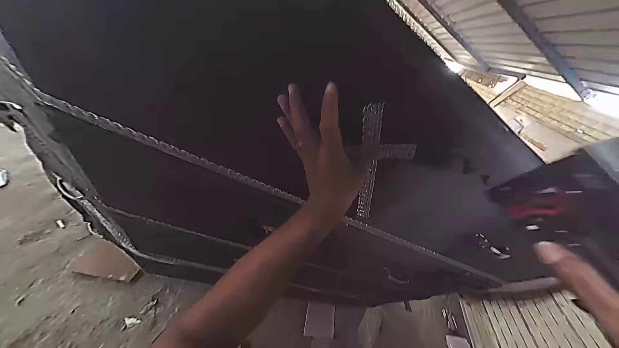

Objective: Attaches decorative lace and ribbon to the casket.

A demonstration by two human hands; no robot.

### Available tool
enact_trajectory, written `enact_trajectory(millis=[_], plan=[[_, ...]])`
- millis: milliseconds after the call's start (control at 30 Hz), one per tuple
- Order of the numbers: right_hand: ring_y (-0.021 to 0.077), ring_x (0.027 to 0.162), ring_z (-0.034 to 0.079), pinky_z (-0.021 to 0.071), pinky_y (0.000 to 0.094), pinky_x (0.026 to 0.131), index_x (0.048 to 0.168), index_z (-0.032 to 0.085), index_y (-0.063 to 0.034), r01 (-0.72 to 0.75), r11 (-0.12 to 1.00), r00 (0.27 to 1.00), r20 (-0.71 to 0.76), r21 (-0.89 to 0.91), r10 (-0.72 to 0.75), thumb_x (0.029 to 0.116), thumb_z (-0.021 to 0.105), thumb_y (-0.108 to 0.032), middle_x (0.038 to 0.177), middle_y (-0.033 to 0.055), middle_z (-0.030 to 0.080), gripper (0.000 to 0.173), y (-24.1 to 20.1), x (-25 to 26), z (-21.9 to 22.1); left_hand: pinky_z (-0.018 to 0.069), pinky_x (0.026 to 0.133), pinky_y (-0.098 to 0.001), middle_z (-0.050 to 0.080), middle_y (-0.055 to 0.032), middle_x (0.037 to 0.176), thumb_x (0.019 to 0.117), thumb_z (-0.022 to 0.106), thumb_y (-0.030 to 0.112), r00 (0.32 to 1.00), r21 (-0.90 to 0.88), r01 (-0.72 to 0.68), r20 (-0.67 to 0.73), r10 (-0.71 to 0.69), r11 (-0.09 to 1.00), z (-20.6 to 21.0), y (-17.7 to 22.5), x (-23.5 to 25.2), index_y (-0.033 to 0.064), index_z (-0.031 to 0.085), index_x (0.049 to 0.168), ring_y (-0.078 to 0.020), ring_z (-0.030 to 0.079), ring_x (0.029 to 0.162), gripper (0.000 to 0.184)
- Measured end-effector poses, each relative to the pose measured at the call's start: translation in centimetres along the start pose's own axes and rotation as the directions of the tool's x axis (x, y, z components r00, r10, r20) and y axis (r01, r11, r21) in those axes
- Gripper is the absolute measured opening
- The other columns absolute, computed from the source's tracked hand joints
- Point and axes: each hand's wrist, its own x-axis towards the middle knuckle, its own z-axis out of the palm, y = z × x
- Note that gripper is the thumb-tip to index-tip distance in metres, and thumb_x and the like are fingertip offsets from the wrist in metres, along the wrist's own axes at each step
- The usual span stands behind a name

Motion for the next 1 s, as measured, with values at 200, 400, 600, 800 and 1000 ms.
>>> enact_trajectory(millis=[200,400,600,800,1000], plan=[[-0.0029,0.101,0.069,0.0592,0.0205,0.09,0.123,0.064,-0.0263,-0.199,0.925,0.953,0.286,0.324,0.105,0.0906,0.07,-0.059,0.107,-0.0169,0.072,0.046,0.4,1.3,6.1,0.0025,0.123,-0.0687,0.005,-0.031,0.168,0.0772,0.085,0.055,0.997,-0.038,-0.072,-0.028,0.071,0.997,-0.1,-0.1,0.0,0.0171,0.029,0.161,-0.049,0.001,0.156,0.108],[-0.002,0.099,0.07,0.0609,0.0213,0.086,0.123,0.064,-0.0214,-0.222,0.94,0.934,0.333,0.259,0.129,0.0861,0.071,-0.065,0.106,-0.0125,0.073,0.058,0.0,2.2,8.0,0.0027,0.124,-0.0676,0.005,-0.0305,0.168,0.0769,0.085,0.055,0.998,-0.071,-0.056,0.011,0.057,0.996,0.0,-0.3,0.1,0.0191,0.027,0.161,-0.0477,0.002,0.156,0.108],[0.0206,0.075,0.067,0.0556,0.0369,0.06,0.11,0.066,-0.0033,0.218,0.902,0.97,0.188,-0.373,-0.157,0.0871,0.062,-0.053,0.094,0.0127,0.068,0.055,-0.3,4.3,8.4,0.0024,0.123,-0.0686,0.009,-0.0328,0.166,0.079,0.082,0.057,0.996,-0.102,-0.092,-0.021,0.091,0.991,0.2,-0.7,0.2,0.0167,0.028,0.161,-0.0486,0.004,0.156,0.106],[0.0206,0.072,0.065,0.0535,0.0383,0.059,0.103,0.068,-0.0054,0.211,0.878,0.974,0.166,-0.429,-0.154,0.0896,0.058,-0.061,0.086,0.01,0.067,0.058,-0.6,5.3,7.8,0.0027,0.123,-0.069,0.01,-0.0309,0.167,0.0815,0.079,0.06,0.995,-0.108,-0.102,-0.021,0.1,0.989,0.4,-1.0,0.2,0.0175,0.029,0.16,-0.0459,0.003,0.157,0.102],[0.032,0.067,0.065,0.0498,0.0483,0.049,0.1,0.066,-0.0034,0.227,0.835,0.973,0.153,-0.501,-0.173,0.0824,0.061,-0.047,0.085,0.0142,0.064,0.047,-0.1,5.7,8.9,0.0029,0.122,-0.0684,0.01,-0.0293,0.168,0.0825,0.077,0.061,0.993,-0.1,-0.116,-0.029,0.114,0.988,0.5,-1.2,0.3,0.0173,0.03,0.159,-0.045,0.003,0.157,0.1]])
